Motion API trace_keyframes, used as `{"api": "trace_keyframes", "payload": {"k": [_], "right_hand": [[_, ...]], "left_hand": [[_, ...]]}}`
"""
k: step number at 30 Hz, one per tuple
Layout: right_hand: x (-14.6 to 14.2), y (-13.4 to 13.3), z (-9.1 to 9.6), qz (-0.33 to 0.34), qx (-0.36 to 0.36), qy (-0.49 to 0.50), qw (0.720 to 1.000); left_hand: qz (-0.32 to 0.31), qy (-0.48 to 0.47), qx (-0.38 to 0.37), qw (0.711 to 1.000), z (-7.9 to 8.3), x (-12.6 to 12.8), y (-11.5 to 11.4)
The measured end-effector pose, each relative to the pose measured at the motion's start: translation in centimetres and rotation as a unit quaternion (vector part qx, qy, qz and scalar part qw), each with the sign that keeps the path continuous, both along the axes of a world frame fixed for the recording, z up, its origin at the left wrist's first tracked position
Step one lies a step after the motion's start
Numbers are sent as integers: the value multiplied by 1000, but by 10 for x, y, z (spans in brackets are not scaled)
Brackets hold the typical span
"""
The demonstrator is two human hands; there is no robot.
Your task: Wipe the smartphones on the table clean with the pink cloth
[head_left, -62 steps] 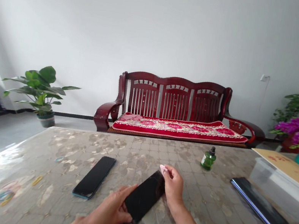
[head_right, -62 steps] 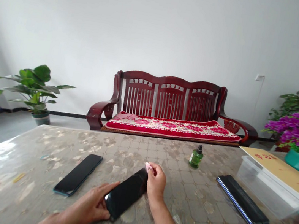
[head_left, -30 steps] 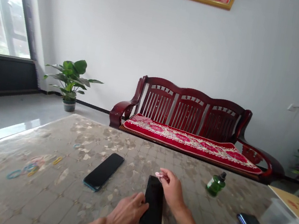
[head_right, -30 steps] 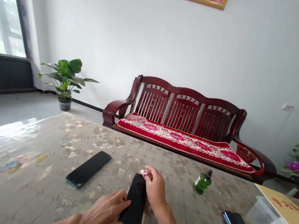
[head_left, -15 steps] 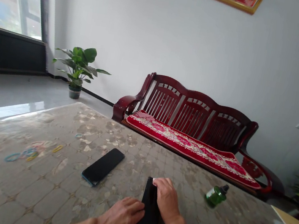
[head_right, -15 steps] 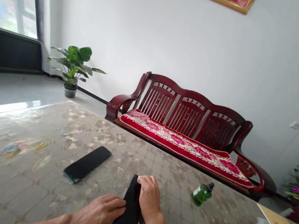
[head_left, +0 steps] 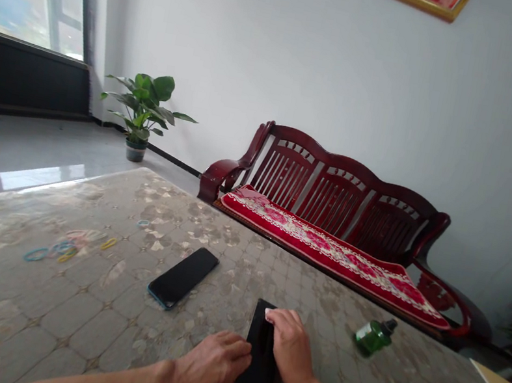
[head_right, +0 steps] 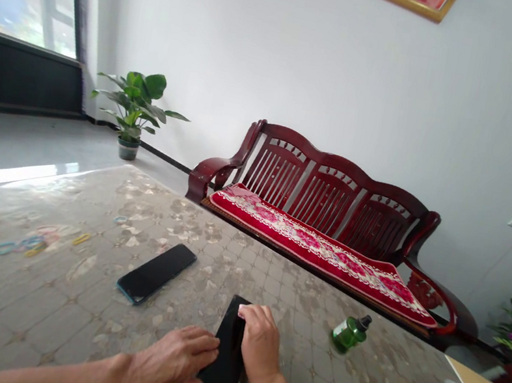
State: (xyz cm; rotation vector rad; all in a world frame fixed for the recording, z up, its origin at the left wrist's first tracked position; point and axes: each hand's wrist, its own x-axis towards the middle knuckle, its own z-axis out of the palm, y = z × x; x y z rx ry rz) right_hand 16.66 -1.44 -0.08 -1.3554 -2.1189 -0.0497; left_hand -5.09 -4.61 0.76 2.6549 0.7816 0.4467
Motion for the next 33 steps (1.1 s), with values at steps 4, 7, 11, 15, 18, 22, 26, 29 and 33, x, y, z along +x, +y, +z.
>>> {"api": "trace_keyframes", "payload": {"k": [4,7,11,15,18,22,26,29,33], "right_hand": [[-3,17,6,-40,-8,-10,999],[-5,5,6,-24,-24,-13,999],[-6,-18,4,22,-37,-13,999],[-10,-7,5,19,-32,-7,999],[-15,14,5,-5,-26,-11,1000],[-18,19,4,-13,-23,-25,999],[-17,-1,4,23,-38,-45,998],[-17,-3,7,33,-42,-55,997],[-22,16,11,10,-31,-62,998]], "left_hand": [[2,0,7,1000,-2,1,1],[4,0,13,1000,-4,2,1],[3,-3,16,1000,-4,2,1],[1,1,25,1000,-3,2,1],[-1,1,30,1000,-4,2,2],[2,-2,29,1000,-5,2,2],[-4,4,27,1000,-2,1,2],[-8,8,29,1000,2,0,2],[-3,7,35,999,1,0,1]]}}
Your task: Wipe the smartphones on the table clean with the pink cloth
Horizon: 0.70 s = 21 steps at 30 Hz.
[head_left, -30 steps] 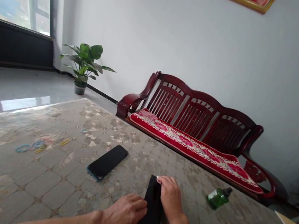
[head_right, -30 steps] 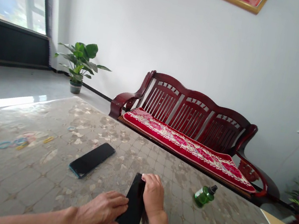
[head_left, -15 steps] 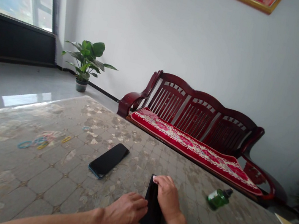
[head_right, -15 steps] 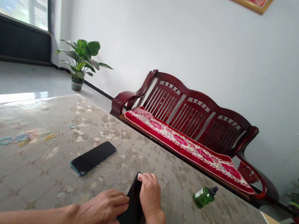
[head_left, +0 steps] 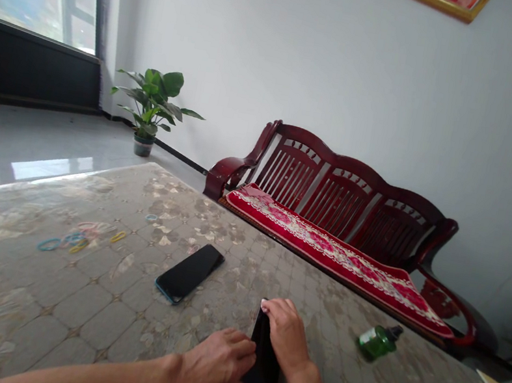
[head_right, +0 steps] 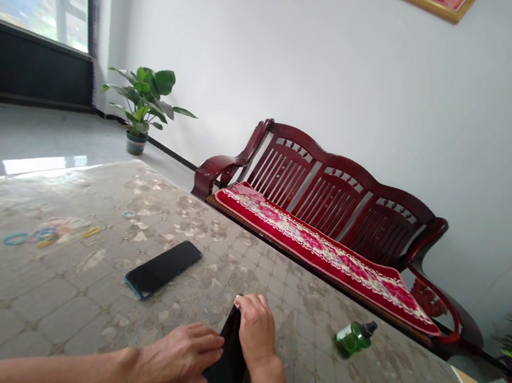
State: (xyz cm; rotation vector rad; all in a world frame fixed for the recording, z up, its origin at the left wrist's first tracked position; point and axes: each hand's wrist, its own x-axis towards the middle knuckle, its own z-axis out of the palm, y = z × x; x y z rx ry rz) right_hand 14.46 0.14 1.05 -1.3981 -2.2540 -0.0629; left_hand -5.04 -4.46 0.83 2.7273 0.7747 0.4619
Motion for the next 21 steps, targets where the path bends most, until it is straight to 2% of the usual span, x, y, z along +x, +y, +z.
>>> {"api": "trace_keyframes", "payload": {"k": [4,13,21], "right_hand": [[-1,9,1,-12,-13,-17,1000],[8,-23,-2,21,-42,-5,999],[2,-3,3,-24,-29,-18,999]], "left_hand": [[-1,4,10,1000,-2,0,1],[-2,11,17,1000,-1,-1,1],[-5,9,14,1000,-2,-2,1]]}}
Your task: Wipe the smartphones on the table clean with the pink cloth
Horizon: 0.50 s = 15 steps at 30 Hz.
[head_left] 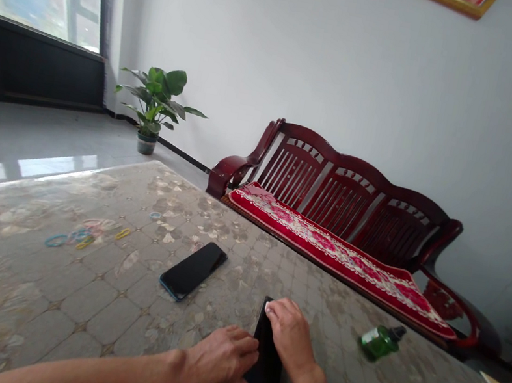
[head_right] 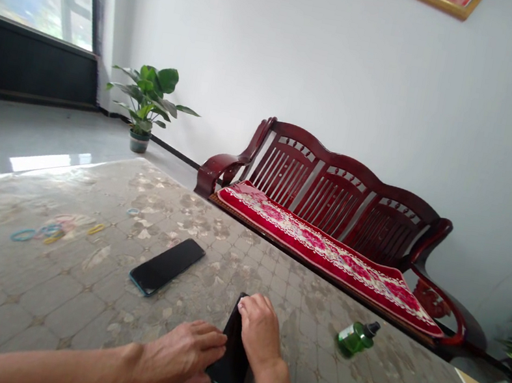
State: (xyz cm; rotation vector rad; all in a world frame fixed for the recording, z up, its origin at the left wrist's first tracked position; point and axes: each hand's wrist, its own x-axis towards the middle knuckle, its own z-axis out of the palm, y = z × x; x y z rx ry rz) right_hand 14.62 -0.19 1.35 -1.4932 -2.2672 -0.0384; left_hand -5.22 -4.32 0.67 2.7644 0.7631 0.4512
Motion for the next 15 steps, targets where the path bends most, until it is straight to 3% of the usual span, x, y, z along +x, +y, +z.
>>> {"api": "trace_keyframes", "payload": {"k": [10,15], "right_hand": [[13,-36,-6,55,14,2,998],[18,-14,-9,23,50,12,998]], "left_hand": [[-1,-4,17,1000,-1,0,0],[1,-4,13,1000,0,1,0]]}}
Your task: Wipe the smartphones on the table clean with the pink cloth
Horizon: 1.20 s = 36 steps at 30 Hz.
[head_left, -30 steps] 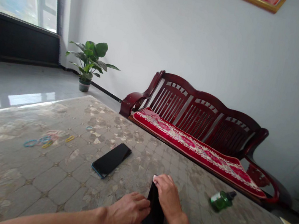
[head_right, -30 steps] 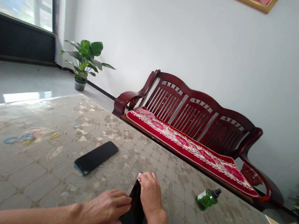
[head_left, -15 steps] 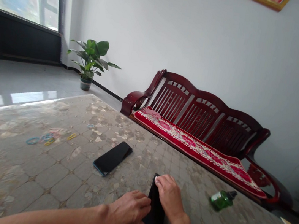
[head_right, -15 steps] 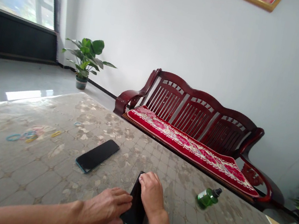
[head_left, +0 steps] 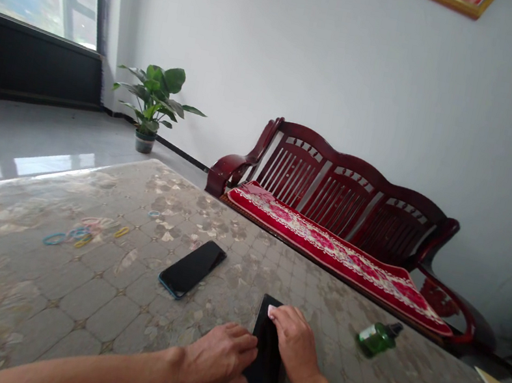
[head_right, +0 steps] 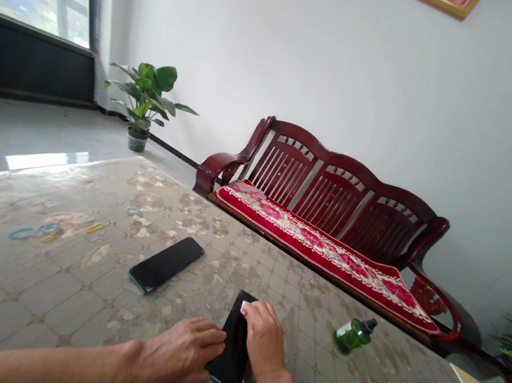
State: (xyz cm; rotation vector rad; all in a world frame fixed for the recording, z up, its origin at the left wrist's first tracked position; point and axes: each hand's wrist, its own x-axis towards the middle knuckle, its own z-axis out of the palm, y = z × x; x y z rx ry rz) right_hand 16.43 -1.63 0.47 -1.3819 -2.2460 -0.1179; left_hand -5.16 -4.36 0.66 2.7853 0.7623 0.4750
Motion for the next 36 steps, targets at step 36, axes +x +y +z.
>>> {"api": "trace_keyframes", "payload": {"k": [36], "right_hand": [[-1,-10,13,3,-27,-32,999]], "left_hand": [[-21,-17,7,1000,-3,-1,0]]}}
